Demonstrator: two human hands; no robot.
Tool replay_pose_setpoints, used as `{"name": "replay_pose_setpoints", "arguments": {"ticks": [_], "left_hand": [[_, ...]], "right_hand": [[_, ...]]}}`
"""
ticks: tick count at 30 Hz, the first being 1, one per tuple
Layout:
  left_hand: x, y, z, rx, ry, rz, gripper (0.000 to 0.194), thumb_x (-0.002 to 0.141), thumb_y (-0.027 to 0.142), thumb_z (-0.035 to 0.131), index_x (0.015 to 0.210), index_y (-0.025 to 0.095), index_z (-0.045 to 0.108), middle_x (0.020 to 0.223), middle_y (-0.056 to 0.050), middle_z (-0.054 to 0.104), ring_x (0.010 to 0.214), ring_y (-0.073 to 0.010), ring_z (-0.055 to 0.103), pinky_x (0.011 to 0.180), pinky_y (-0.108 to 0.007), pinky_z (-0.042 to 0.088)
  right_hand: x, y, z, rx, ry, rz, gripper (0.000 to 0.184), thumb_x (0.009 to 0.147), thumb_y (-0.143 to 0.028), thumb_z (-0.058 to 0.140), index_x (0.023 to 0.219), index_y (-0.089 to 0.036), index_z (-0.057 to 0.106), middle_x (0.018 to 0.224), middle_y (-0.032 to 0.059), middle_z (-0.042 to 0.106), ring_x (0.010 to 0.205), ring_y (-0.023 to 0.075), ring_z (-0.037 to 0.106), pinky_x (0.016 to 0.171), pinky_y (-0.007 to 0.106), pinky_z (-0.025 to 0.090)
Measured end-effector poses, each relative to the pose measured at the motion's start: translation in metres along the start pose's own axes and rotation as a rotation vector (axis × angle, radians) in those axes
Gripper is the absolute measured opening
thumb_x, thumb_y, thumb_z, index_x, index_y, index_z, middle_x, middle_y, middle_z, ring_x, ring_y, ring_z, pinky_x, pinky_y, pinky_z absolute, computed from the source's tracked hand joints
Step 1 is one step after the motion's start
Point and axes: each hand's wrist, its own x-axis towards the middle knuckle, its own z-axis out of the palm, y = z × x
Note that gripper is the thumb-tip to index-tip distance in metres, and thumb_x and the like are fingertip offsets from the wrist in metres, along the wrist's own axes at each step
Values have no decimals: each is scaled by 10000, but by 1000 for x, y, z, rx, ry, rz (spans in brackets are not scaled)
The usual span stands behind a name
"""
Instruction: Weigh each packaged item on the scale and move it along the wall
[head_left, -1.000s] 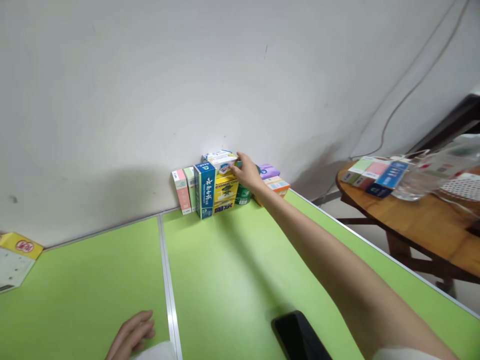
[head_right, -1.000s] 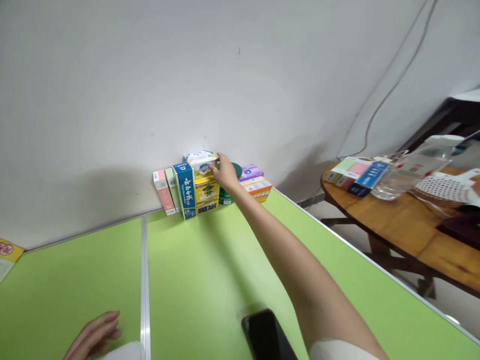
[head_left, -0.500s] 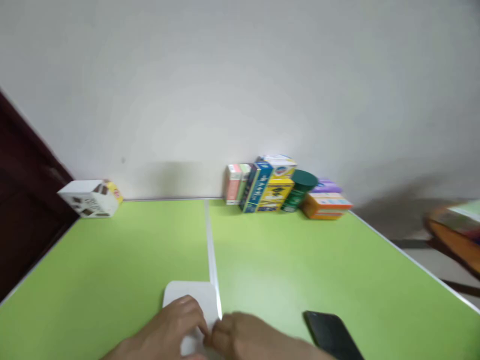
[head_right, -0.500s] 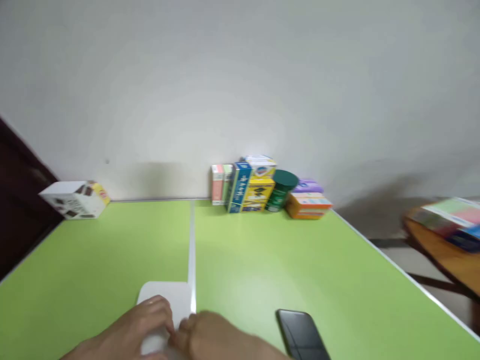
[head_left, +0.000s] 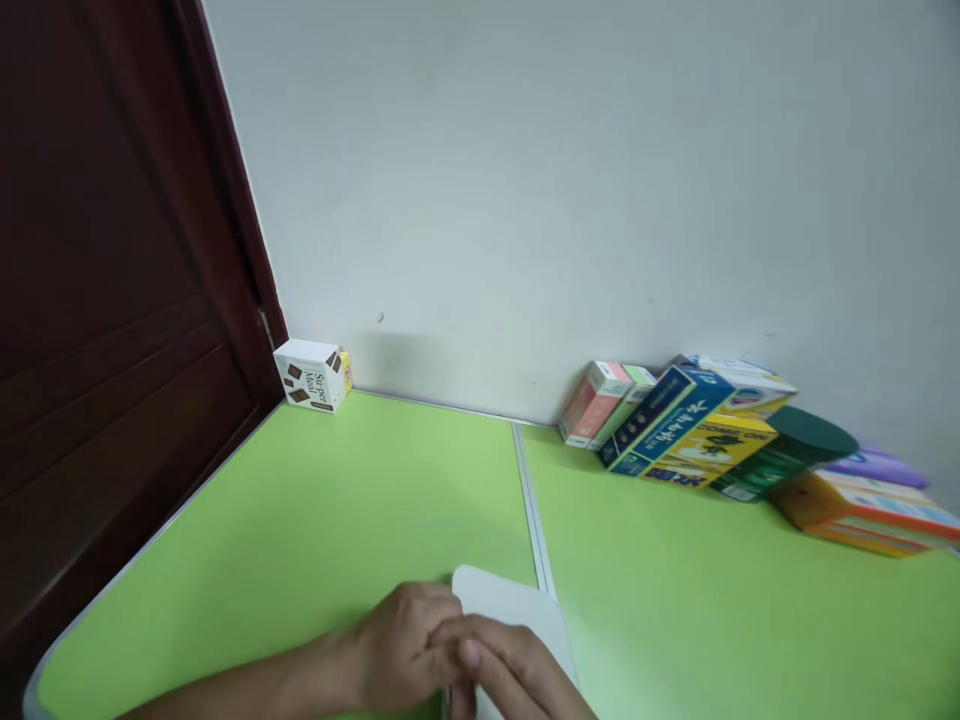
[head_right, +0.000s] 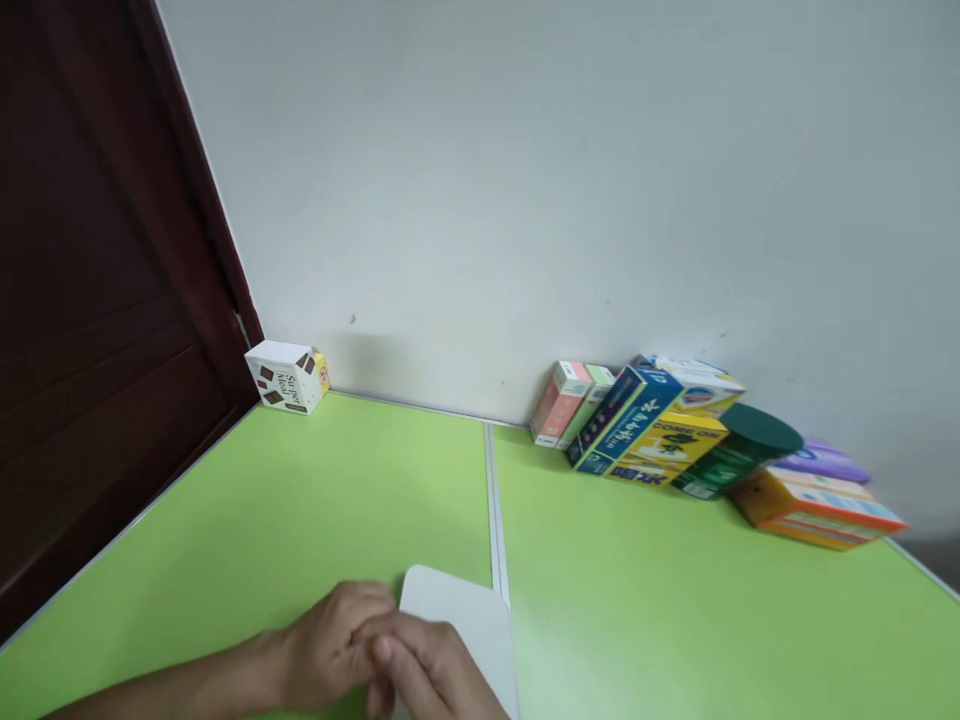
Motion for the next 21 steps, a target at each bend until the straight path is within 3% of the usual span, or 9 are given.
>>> {"name": "replay_pose_setpoints", "arguments": {"ticks": [3, 5, 6, 8, 10, 13, 16, 21], "left_hand": [[9, -23, -17, -120, 198, -178, 449, 938, 488, 311, 664, 184, 494, 601, 10, 516, 600, -126, 516, 697, -288, 464], [17, -45, -35, -147, 401, -299, 192, 913, 325, 415, 886, 173, 531, 859, -50, 591, 777, -157, 587, 705, -291, 494], [20, -58, -47, -138, 498, -338, 169, 885, 246, 445, 1021, 174, 514, 1054, -94, 573, 922, -182, 593, 760, -310, 505], [26, -84, -79, -83, 662, -382, 413, 824, 130, 477, 1229, 190, 425, 1389, -143, 358, 1218, -237, 471, 939, -375, 462], [29, -110, -117, -20, 807, -417, 587, 771, 66, 503, 1323, 198, 353, 1500, -139, 189, 1357, -270, 316, 1064, -420, 363], [34, -146, -176, 50, 1022, -478, 729, 693, 1, 539, 1364, 186, 321, 1502, -142, 217, 1395, -271, 257, 1130, -416, 275], [43, -179, -226, 68, 1168, -563, 854, 633, -32, 571, 1408, 118, 244, 1496, -195, 206, 1413, -278, 206, 1165, -383, 189], [53, -225, -284, 79, 1287, -716, 927, 608, -53, 558, 1428, -27, 127, 1492, -305, 135, 1420, -357, 122, 1164, -447, 118]], "right_hand": [[40, 19, 14, 113, 210, 11, 298, 903, -446, 452, 1011, -253, 653, 704, 7, 584, 715, 181, 573, 717, 328, 456], [70, 33, 19, 231, 295, 42, 343, 849, -389, 551, 1173, -274, 553, 832, 20, 592, 789, 194, 574, 716, 338, 472], [83, 39, 20, 278, 316, 58, 417, 821, -360, 582, 1223, -280, 503, 897, 32, 593, 822, 202, 578, 731, 352, 482], [107, 49, 19, 297, 322, 92, 467, 795, -315, 594, 1242, -279, 464, 996, 56, 582, 875, 211, 584, 789, 386, 490], [127, 57, 16, 234, 289, 116, 440, 794, -299, 585, 1219, -272, 476, 1068, 73, 565, 920, 213, 583, 858, 413, 477], [165, 64, 10, 137, 221, 142, 447, 780, -294, 593, 1211, -253, 481, 1110, 88, 557, 957, 215, 584, 897, 431, 468], [223, 71, 8, 109, 214, 162, 520, 740, -240, 581, 1246, -227, 460, 1105, 96, 570, 974, 219, 596, 910, 438, 474], [342, 70, 20, 103, 260, 185, 774, 669, -128, 533, 1399, -225, 296, 1321, 129, 491, 1201, 263, 492, 972, 450, 448]]}}
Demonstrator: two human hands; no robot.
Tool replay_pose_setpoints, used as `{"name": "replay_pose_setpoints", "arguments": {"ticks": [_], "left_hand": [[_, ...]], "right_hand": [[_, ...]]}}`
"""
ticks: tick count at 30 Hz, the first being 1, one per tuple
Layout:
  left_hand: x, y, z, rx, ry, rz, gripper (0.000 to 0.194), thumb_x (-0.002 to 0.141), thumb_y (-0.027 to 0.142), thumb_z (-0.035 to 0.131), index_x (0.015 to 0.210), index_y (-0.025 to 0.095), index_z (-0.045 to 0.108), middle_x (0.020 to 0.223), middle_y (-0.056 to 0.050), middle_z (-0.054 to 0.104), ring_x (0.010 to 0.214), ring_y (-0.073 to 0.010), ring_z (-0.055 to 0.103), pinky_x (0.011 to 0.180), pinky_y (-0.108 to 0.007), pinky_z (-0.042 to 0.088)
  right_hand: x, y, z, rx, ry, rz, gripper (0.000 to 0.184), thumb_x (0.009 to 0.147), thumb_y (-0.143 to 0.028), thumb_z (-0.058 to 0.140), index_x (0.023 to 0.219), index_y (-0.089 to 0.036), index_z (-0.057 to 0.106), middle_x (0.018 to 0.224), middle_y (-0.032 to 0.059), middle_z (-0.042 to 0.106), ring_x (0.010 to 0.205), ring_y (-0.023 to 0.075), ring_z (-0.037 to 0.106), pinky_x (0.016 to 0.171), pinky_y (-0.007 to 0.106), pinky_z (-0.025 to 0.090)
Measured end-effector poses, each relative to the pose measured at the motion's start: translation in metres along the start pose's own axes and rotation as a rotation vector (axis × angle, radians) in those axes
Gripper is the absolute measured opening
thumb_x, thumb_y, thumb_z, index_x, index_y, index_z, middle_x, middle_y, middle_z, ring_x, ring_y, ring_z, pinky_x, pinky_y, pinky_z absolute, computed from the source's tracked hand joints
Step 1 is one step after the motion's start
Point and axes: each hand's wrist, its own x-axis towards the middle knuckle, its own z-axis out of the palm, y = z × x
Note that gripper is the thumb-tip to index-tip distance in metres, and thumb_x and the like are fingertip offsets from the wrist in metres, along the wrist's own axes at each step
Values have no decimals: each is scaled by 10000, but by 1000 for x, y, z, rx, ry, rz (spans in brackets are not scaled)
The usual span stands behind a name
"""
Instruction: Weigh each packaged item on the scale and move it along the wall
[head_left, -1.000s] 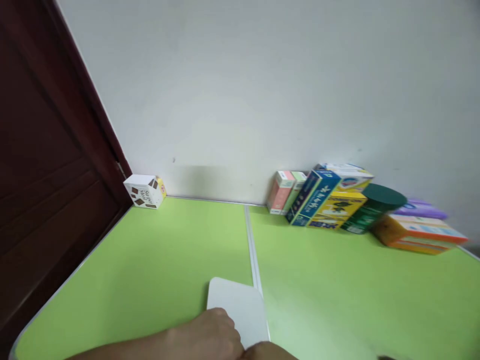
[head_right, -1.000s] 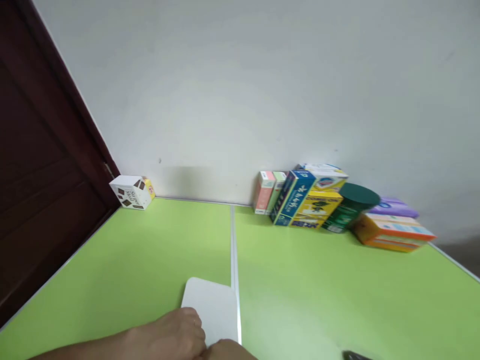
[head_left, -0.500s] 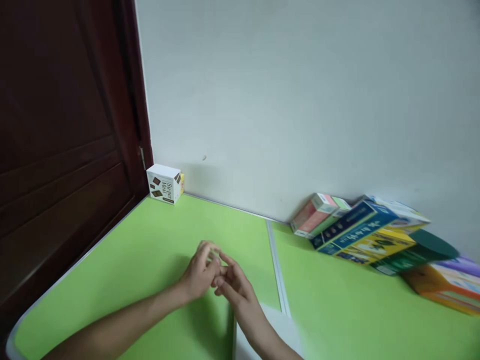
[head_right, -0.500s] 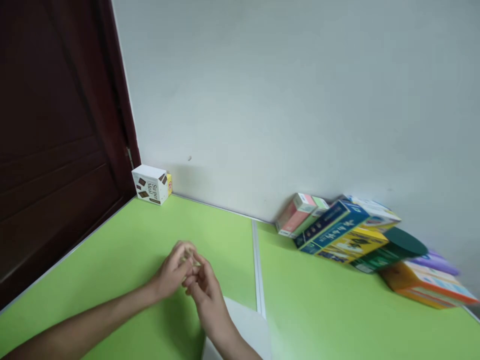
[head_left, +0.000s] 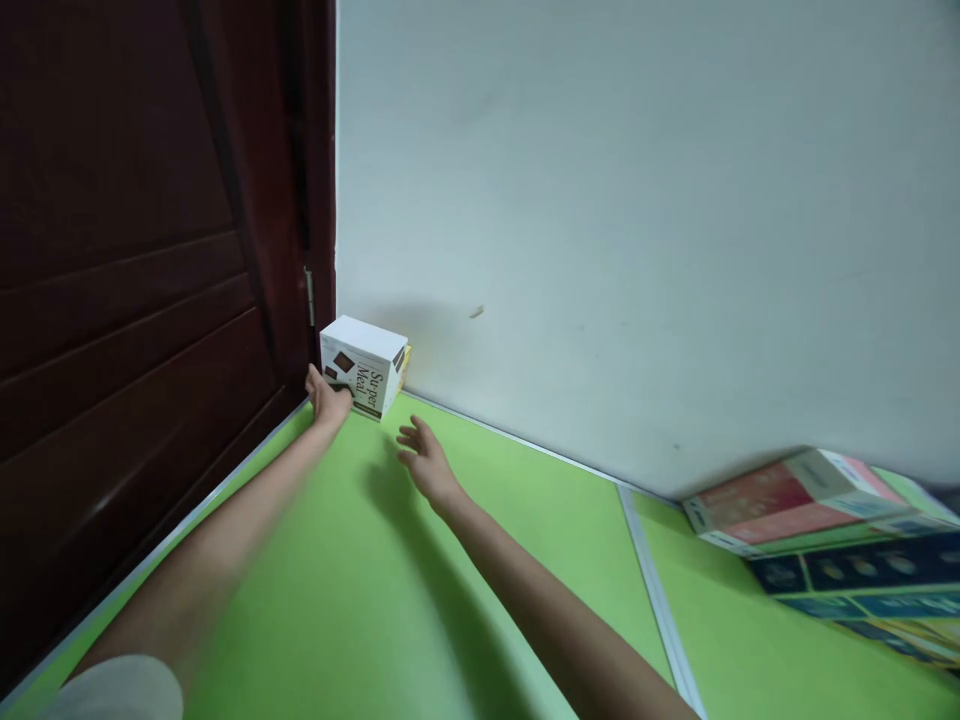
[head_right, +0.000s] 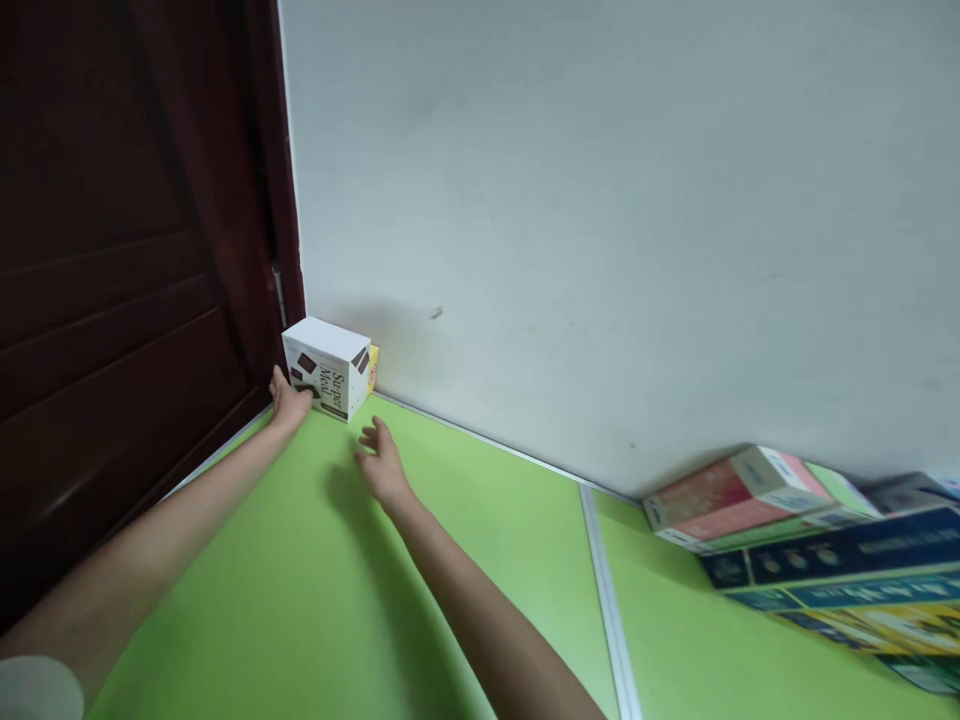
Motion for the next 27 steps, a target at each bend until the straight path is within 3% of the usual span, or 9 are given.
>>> {"name": "replay_pose_setpoints", "arguments": {"ticks": [4, 6, 8, 10, 12, 16, 19, 22, 27], "left_hand": [[25, -6, 1, 13, -31, 27, 827, 629, -57, 492, 1413, 98, 281, 1402, -177, 433, 1320, -296, 393, 1109, -414, 298], [18, -10, 1, 9, -64, 56, 730, 646, -54, 461, 1348, 137, 394, 1285, -116, 561, 1218, -251, 513, 1059, -369, 378], [-5, -16, -2, 12, -78, 68, 679, 654, -42, 461, 1308, 135, 430, 1266, -111, 572, 1210, -239, 518, 1058, -354, 380], [-43, -25, -9, 15, -101, 55, 689, 659, -18, 480, 1327, 127, 386, 1334, -137, 505, 1278, -250, 448, 1092, -374, 333], [-87, -36, -23, -11, -217, 28, 716, 674, 20, 489, 1356, 148, 311, 1406, -150, 418, 1318, -246, 395, 1101, -384, 317], [-151, -43, -58, -35, -396, 67, 683, 718, 159, 537, 1349, 213, 280, 1418, -129, 378, 1320, -257, 385, 1097, -436, 314], [-158, -32, -73, -9, -508, 161, 803, 636, 261, 676, 1342, 207, 296, 1433, -152, 344, 1356, -316, 316, 1086, -474, 321], [-156, -20, -77, -22, -670, 174, 731, 599, 292, 711, 1248, 192, 390, 1284, -155, 528, 1257, -341, 454, 1017, -505, 406], [-183, 0, -89, 42, -764, 58, 678, 639, 373, 721, 1226, 194, 432, 1115, -120, 661, 1084, -338, 606, 890, -482, 522]], "right_hand": [[51, -18, 34, 38, 1, -57, 864, 653, -91, 519, 1443, -218, 193, 1459, 97, 366, 1308, 245, 386, 1022, 400, 421], [53, -21, 42, 50, 15, -72, 871, 651, -91, 519, 1442, -224, 180, 1465, 81, 361, 1313, 238, 377, 1055, 398, 391], [38, -17, 39, 61, 24, -85, 879, 645, -104, 534, 1437, -224, 173, 1465, 85, 356, 1320, 251, 365, 1076, 422, 366], [9, -7, 25, 61, 13, -91, 882, 654, -134, 556, 1437, -232, 161, 1489, 89, 313, 1342, 263, 333, 1093, 452, 336], [-29, 5, 0, 11, -11, -46, 855, 687, -178, 564, 1436, -268, 162, 1525, 68, 246, 1386, 254, 260, 1127, 483, 257], [-85, 16, -62, -168, -19, -17, 706, 743, -268, 601, 1382, -273, 299, 1441, 85, 383, 1351, 259, 325, 1123, 502, 231], [-90, 5, -89, -211, -153, -48, 855, 662, -221, 700, 1404, -266, 278, 1453, 95, 371, 1331, 289, 350, 1098, 508, 264], [-84, -11, -92, -171, -363, -125, 817, 589, -132, 724, 1335, -213, 402, 1320, 99, 528, 1239, 301, 464, 1033, 480, 370], [-120, -31, -98, -191, -375, -218, 781, 568, -157, 776, 1281, -187, 458, 1206, 78, 607, 1106, 270, 569, 932, 419, 472]]}}
